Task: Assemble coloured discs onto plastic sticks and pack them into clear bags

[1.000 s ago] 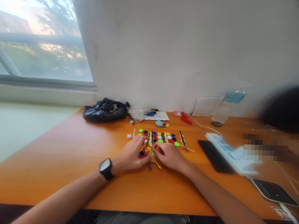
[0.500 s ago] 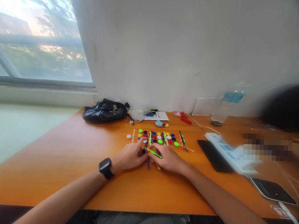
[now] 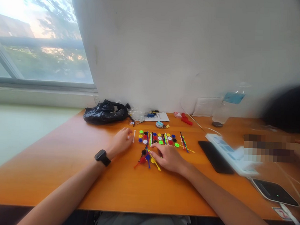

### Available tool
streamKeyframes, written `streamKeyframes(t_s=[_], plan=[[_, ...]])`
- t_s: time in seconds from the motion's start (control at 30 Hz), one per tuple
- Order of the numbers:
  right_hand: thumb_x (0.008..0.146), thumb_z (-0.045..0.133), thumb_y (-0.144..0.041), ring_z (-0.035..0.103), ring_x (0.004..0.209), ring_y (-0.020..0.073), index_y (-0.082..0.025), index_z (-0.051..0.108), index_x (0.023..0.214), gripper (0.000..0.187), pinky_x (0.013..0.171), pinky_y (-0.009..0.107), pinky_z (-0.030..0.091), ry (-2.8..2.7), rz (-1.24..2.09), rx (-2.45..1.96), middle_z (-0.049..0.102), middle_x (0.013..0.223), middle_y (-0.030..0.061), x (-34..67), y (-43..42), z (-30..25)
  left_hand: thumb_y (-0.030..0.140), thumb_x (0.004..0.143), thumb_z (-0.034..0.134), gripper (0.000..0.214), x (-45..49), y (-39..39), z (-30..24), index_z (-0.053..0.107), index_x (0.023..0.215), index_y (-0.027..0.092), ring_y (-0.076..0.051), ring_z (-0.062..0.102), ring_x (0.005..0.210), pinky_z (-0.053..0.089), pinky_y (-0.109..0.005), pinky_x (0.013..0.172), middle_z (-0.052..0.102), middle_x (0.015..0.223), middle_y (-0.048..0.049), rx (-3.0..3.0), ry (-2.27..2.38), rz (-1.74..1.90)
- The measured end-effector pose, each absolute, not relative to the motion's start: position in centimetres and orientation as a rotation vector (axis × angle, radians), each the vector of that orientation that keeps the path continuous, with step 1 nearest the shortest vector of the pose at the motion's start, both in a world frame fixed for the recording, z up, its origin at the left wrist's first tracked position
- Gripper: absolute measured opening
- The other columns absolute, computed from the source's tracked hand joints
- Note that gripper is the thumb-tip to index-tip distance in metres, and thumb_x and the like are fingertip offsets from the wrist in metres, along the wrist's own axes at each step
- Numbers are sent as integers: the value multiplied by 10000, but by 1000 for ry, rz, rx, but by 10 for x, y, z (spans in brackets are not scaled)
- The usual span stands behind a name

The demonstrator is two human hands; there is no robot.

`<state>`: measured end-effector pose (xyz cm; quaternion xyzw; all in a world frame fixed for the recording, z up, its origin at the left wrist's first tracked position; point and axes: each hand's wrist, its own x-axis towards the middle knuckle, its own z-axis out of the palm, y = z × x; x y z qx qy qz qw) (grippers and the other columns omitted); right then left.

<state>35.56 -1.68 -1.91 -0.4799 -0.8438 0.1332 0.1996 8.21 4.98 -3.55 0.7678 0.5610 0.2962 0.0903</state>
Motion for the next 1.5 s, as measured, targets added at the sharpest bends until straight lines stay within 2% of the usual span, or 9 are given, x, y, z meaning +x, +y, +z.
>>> streamKeyframes(t_s=[0.17,0.33,0.43,0.57,0.73,0.9,1.17,1.3,1.5], plan=[[1030,568,-521,640,690,202,-234,695,1174,345,641,287,373,-2344,376,-1324,680,747,18,356,-17,-19,253,942,531,152,78,58,-47,671,926,199,-243,646,866,506,-362,801,641,956,-82,2358,1565,845],[944,719,-520,675,1014,254,-226,647,1278,451,848,325,497,-2381,404,-1107,700,1163,92,354,-20,-19,224,968,458,225,75,65,-54,653,1068,173,-233,651,906,541,-386,875,615,1087,-112,2278,1551,1009],[935,734,-525,648,1136,279,-242,603,1361,528,930,355,516,-2402,396,-1022,655,1260,104,353,-22,-19,163,961,404,258,75,67,-55,630,1085,169,-249,660,991,538,-409,944,647,1103,-126,2279,1522,1033],[988,679,-443,641,1137,275,-237,595,1355,430,959,373,521,-2415,387,-1002,639,1258,106,352,-22,-20,164,992,348,281,79,67,-56,624,1041,186,-260,667,1022,529,-413,953,708,1043,-115,2308,1472,1003],[1021,633,-377,627,1126,270,-224,606,1313,330,974,379,507,-2429,350,-967,647,1226,103,352,-21,-20,242,986,479,188,83,63,-55,659,1020,197,-268,656,938,507,-386,868,708,958,-94,2367,1459,943],[1024,628,-365,625,1126,270,-221,610,1296,308,955,370,510,-2439,348,-968,649,1212,103,352,-21,-21,228,979,504,185,81,61,-52,642,857,211,-253,635,893,474,-346,790,688,914,-74,2427,1465,885],[1030,620,-327,614,1110,269,-214,610,1267,263,975,388,500,-2410,323,-930,649,1201,104,353,-20,-20,333,1040,443,173,86,58,-48,552,970,219,-220,589,837,435,-334,761,652,924,-53,2214,1503,1051],[1052,579,-319,608,1101,282,-226,612,1254,224,987,428,494,-2336,276,-884,660,1187,109,353,-18,-20,445,1040,489,244,99,47,-37,516,976,211,-157,504,782,423,-281,762,540,859,2,1807,1111,1340],[1042,588,-286,582,1204,299,-255,537,1398,361,1066,471,457,-2216,273,-842,649,1288,107,353,-18,-19,460,975,676,301,117,17,-18,566,949,180,-121,486,743,398,-246,707,558,846,-1,1310,659,1086]])
